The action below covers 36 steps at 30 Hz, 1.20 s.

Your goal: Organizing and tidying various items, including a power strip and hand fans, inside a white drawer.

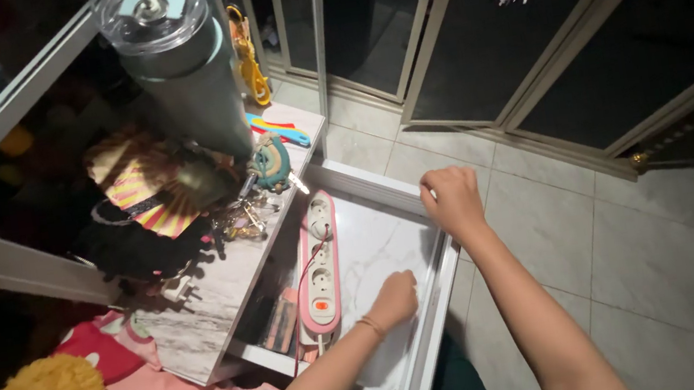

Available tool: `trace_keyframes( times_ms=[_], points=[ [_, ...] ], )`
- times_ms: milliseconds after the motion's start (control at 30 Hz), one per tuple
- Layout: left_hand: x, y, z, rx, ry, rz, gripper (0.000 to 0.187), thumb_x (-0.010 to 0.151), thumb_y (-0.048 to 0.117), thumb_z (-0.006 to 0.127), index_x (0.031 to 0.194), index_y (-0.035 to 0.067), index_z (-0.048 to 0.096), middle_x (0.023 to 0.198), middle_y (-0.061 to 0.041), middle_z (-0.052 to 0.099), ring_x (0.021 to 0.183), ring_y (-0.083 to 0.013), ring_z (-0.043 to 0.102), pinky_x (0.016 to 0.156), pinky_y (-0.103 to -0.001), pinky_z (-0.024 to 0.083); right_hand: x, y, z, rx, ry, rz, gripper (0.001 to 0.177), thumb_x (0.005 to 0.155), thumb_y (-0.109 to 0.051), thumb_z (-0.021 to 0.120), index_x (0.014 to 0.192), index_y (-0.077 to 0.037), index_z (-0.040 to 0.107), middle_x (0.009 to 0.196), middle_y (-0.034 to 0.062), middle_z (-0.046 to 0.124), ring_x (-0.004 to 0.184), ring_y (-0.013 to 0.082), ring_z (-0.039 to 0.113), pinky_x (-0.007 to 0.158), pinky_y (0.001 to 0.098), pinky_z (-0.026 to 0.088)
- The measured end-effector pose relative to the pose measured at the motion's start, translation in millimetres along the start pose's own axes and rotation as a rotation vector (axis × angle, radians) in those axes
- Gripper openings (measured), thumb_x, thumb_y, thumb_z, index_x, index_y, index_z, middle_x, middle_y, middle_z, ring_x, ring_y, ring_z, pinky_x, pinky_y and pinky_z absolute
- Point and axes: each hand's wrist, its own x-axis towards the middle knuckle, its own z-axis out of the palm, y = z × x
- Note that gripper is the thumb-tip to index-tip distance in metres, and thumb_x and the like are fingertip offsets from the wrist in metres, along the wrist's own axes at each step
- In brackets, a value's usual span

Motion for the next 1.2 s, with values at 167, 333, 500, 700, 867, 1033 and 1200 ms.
trace_keyframes(
  times_ms=[167,333,500,700,867,1033,1200],
  points=[
    [27.7,-25.3,-58.1,-0.698,-0.016,-0.398,0.013,0.092,0.014,0.065,0.096,0.002,0.068,0.083,-0.011,0.069,0.076,-0.0218,0.066,0.071,-0.034,0.054,-21.5,-7.9,45.8,0.507,-0.27,0.25,0.022,0.09,-0.023,0.067,0.104,-0.007,0.075,0.098,0.0068,0.074,0.092,0.0193,0.069,0.079,0.0387,0.055],
    [50.5,8.8,-194.1,-0.848,0.199,-0.365,0.012,0.095,0.011,0.06,0.1,0.001,0.065,0.082,-0.006,0.068,0.075,-0.0149,0.062,0.068,-0.034,0.052,-21.4,-63.1,48.2,1.423,-0.783,0.605,0.043,0.102,-0.031,0.05,0.14,-0.011,0.057,0.12,0.0011,0.07,0.107,0.0124,0.067,0.097,0.0359,0.057],
    [41.2,30.5,-260.9,-0.454,0.517,-0.17,0.017,0.09,0.005,0.065,0.105,-0.005,0.061,0.093,-0.018,0.067,0.083,-0.0262,0.065,0.072,-0.037,0.052,-7.1,-79.8,50.8,1.503,-0.787,0.457,0.044,0.102,-0.022,0.058,0.143,-0.003,0.057,0.122,0.006,0.069,0.107,0.0133,0.067,0.1,0.0348,0.054],
    [25.9,11.3,-266.6,-0.603,0.385,-0.35,0.015,0.09,0.008,0.072,0.102,-0.001,0.071,0.098,-0.017,0.075,0.083,-0.0211,0.075,0.073,-0.032,0.059,-12.2,-88.6,72.8,1.526,-0.724,0.494,0.036,0.098,-0.017,0.066,0.128,0.002,0.062,0.11,0.0078,0.072,0.095,0.0143,0.069,0.09,0.0329,0.057],
    [8.7,-18.9,-262.4,-0.716,0.417,-0.234,0.024,0.085,0.001,0.067,0.109,-0.003,0.069,0.126,-0.018,0.064,0.096,-0.0263,0.074,0.079,-0.034,0.06,-18.2,-76.7,116.6,1.569,-0.609,0.618,0.023,0.099,-0.016,0.068,0.109,0.004,0.063,0.097,0.0107,0.071,0.08,0.016,0.069,0.076,0.0315,0.059],
    [-19.5,-60.5,-226.4,-0.13,0.175,-0.567,0.022,0.085,0.003,0.064,0.104,0.0,0.074,0.104,-0.024,0.072,0.099,-0.0413,0.069,0.088,-0.044,0.055,-27.8,-54.1,172.2,1.016,-0.713,0.66,0.011,0.09,-0.005,0.071,0.089,0.005,0.067,0.076,0.011,0.07,0.06,0.0174,0.068,0.056,0.0339,0.06],
    [-22.2,-73.7,-216.2,-0.273,0.191,-0.745,0.028,0.088,0.014,0.066,0.11,-0.003,0.069,0.1,-0.028,0.072,0.097,-0.0421,0.069,0.085,-0.046,0.054,-36.9,-59.0,191.5,0.848,-0.684,0.605,0.011,0.085,-0.002,0.072,0.094,0.004,0.071,0.075,0.0117,0.072,0.061,0.0169,0.07,0.055,0.0321,0.058]
  ],
)
